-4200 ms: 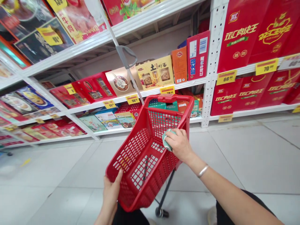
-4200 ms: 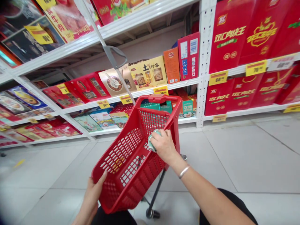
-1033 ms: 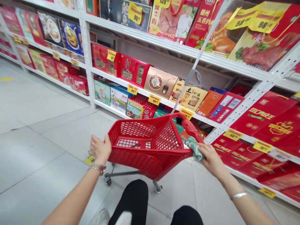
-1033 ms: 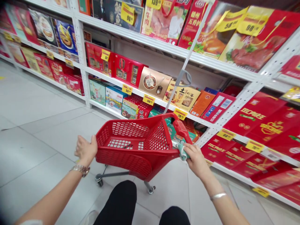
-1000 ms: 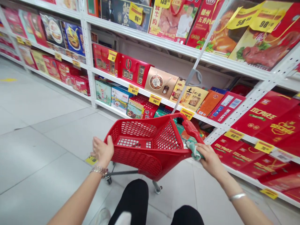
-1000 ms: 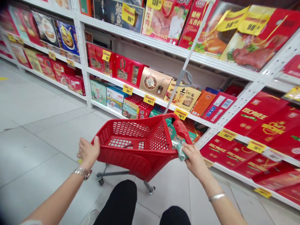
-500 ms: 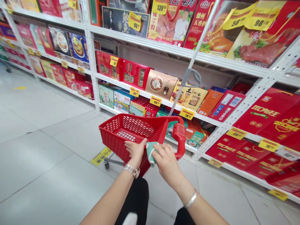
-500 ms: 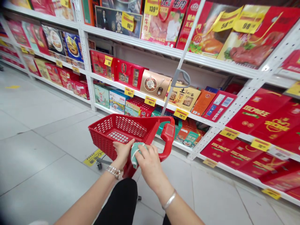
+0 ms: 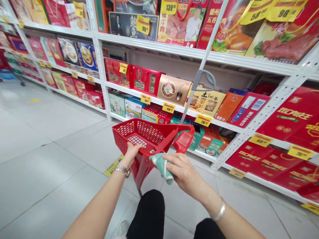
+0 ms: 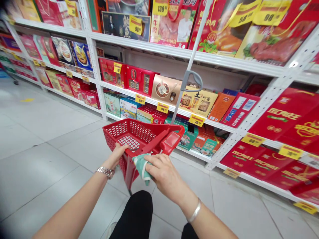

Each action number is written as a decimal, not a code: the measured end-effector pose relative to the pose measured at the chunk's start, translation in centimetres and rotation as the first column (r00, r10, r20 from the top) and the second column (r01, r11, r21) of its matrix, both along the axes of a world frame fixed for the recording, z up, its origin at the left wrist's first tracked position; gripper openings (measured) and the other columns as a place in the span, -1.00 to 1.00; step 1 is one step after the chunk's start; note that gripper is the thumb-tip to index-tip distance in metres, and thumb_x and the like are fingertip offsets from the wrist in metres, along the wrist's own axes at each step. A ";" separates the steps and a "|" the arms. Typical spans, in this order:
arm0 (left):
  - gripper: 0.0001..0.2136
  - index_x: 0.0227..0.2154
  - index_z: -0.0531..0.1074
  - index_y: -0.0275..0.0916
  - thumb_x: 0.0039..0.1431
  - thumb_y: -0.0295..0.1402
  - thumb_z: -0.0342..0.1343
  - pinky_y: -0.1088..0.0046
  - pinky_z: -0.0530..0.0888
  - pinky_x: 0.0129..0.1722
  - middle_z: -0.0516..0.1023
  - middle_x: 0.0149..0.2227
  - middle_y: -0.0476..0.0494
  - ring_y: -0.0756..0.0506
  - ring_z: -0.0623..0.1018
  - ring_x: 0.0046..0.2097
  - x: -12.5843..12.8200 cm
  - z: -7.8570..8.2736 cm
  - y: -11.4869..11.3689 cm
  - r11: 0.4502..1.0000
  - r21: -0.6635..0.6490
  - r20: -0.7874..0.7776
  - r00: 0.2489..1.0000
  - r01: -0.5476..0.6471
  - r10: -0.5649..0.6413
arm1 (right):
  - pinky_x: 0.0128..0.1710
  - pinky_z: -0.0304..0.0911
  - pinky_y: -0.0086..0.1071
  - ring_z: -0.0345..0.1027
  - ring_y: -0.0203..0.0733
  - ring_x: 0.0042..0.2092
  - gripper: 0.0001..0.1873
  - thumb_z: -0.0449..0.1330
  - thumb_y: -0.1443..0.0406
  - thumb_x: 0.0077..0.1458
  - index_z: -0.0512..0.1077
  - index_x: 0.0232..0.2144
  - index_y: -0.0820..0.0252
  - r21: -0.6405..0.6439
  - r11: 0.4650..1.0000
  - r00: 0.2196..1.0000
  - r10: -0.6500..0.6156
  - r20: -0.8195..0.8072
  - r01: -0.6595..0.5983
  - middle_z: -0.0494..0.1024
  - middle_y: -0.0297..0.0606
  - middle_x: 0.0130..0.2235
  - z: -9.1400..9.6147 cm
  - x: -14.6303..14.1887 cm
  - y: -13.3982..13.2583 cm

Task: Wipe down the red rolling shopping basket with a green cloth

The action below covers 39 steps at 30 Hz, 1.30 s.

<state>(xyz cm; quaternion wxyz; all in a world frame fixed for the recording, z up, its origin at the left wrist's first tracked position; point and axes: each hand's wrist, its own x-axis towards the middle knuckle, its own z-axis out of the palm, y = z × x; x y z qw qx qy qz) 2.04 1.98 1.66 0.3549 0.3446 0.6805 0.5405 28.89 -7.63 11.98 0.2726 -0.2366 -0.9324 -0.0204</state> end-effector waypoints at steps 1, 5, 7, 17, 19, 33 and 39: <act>-0.44 0.11 0.30 -0.25 0.01 -0.39 0.23 0.27 0.63 -0.16 0.63 -0.07 -0.26 -0.17 0.65 -0.15 -0.7 0.2 -0.2 1.000 0.003 0.023 1.000 0.021 -0.021 | 0.09 0.35 -0.13 0.43 -0.06 0.08 -0.53 0.10 0.51 0.30 0.47 0.16 0.05 0.004 1.000 1.000 0.001 -0.014 -0.001 0.56 -0.11 0.19 0.0 0.2 0.2; -0.50 0.05 0.37 -0.23 -0.03 -0.41 0.19 0.35 0.62 -0.19 0.66 -0.12 -0.19 -0.13 0.66 -0.18 -3.4 1.5 -1.2 0.994 0.005 0.090 0.990 0.105 -0.105 | 0.15 0.32 -0.06 0.42 -0.01 0.15 -0.56 0.10 0.51 0.29 0.51 0.11 0.09 0.082 0.996 0.998 -0.039 -0.040 0.042 0.56 -0.07 0.19 -0.9 1.5 1.9; -0.53 0.01 0.41 -0.22 -0.04 -0.42 0.17 0.35 0.62 -0.18 0.68 -0.13 -0.17 -0.13 0.66 -0.18 -4.7 2.2 -1.8 0.989 0.000 0.117 0.983 0.146 -0.145 | 0.22 0.29 -0.01 0.40 -0.01 0.21 -0.55 0.08 0.50 0.31 0.51 0.12 0.07 0.116 0.991 0.997 -0.054 -0.061 0.060 0.56 -0.07 0.20 -1.5 2.3 3.2; -0.42 0.05 0.47 -0.17 -0.17 -0.41 0.21 0.30 0.62 -0.32 0.72 -0.21 -0.12 -0.18 0.68 -0.31 -9.2 3.0 -3.3 0.966 0.002 0.295 0.922 0.260 -0.249 | 0.20 0.37 -0.04 0.43 -0.02 0.23 -0.42 0.01 0.54 0.15 0.55 0.11 0.10 0.094 0.957 0.962 -0.272 -0.036 0.274 0.55 -0.05 0.20 -3.4 10.8 11.2; -0.39 0.05 0.47 -0.17 -0.21 -0.40 0.25 0.32 0.61 -0.35 0.72 -0.21 -0.11 -0.17 0.67 -0.34 -9.7 2.8 -3.4 0.957 0.033 0.309 0.908 0.288 -0.283 | 0.10 0.44 -0.04 0.51 0.04 0.13 -0.46 0.04 0.54 0.08 0.59 0.01 0.14 0.113 0.914 0.921 -0.386 -0.052 0.390 0.59 -0.02 0.15 -3.5 13.0 12.2; -0.32 0.10 0.45 -0.27 -0.23 -0.38 0.31 0.31 0.61 -0.33 0.71 -0.20 -0.14 -0.18 0.67 -0.31 -8.9 2.4 -3.1 0.938 0.115 0.379 0.858 0.328 -0.346 | 0.21 0.22 -0.02 0.37 -0.01 0.12 -0.75 0.13 0.38 0.36 0.50 0.02 0.09 0.240 0.968 0.990 0.100 -0.095 -0.075 0.55 -0.16 0.21 -0.1 -8.1 -3.2; -0.31 0.11 0.45 -0.22 -0.22 -0.38 0.32 0.27 0.62 -0.30 0.72 -0.21 -0.13 -0.19 0.67 -0.32 -9.1 2.7 -3.5 0.931 0.058 0.387 0.851 0.361 -0.354 | 0.18 0.24 -0.04 0.36 -0.01 0.09 -0.68 0.17 0.43 0.30 0.46 0.07 0.13 0.150 0.987 0.994 0.076 -0.079 -0.064 0.54 -0.15 0.21 -0.7 -7.8 -3.6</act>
